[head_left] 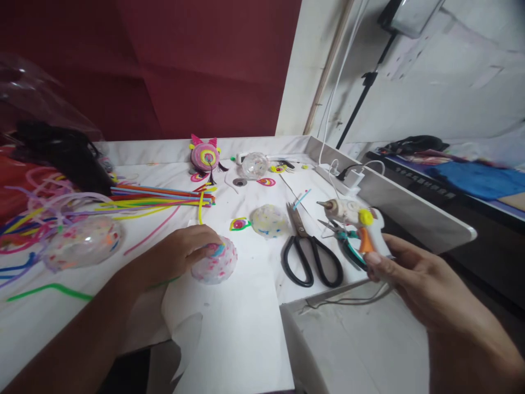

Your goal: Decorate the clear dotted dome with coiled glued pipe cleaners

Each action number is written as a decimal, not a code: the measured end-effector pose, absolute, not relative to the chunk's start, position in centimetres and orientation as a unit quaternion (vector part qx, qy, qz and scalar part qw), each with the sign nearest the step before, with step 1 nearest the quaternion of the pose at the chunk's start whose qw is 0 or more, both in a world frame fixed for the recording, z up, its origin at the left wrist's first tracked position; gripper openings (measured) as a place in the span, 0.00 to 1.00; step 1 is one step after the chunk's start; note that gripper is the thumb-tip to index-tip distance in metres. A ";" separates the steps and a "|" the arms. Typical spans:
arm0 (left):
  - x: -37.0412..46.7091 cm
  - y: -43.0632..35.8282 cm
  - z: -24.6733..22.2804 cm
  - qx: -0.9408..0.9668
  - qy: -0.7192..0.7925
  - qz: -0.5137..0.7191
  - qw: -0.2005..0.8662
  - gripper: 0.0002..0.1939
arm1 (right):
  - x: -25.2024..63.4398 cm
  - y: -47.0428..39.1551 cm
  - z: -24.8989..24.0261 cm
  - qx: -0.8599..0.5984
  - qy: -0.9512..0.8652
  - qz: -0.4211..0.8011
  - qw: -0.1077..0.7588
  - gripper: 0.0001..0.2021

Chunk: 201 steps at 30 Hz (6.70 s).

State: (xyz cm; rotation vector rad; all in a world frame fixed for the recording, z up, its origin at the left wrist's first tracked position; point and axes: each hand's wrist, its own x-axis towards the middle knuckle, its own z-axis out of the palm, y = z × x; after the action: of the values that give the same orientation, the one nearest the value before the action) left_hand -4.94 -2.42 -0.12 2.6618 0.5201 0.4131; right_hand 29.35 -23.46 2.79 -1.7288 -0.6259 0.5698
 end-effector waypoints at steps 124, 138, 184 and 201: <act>-5.9 -1.8 -1.7 0.939 0.244 0.179 0.162 0.18 | 22.4 -16.0 -2.0 -0.446 -0.373 0.689 0.432 0.12; -5.4 -2.4 -0.7 0.915 0.323 0.162 0.180 0.16 | 21.8 -14.9 -0.7 -0.437 -0.389 0.688 0.429 0.10; -6.5 -0.1 -0.7 0.914 0.220 0.162 0.300 0.09 | 21.7 -10.0 4.4 -0.522 -0.505 0.635 0.265 0.13; -6.8 0.2 -1.6 0.910 0.208 0.173 0.313 0.09 | 21.1 -9.1 6.5 -0.544 -0.565 0.593 0.182 0.16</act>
State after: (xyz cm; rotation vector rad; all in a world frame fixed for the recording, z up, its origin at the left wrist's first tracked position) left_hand -6.81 0.21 -1.60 2.4008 0.5493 0.4559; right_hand 21.07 -9.10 6.55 -1.5363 -1.5937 1.6729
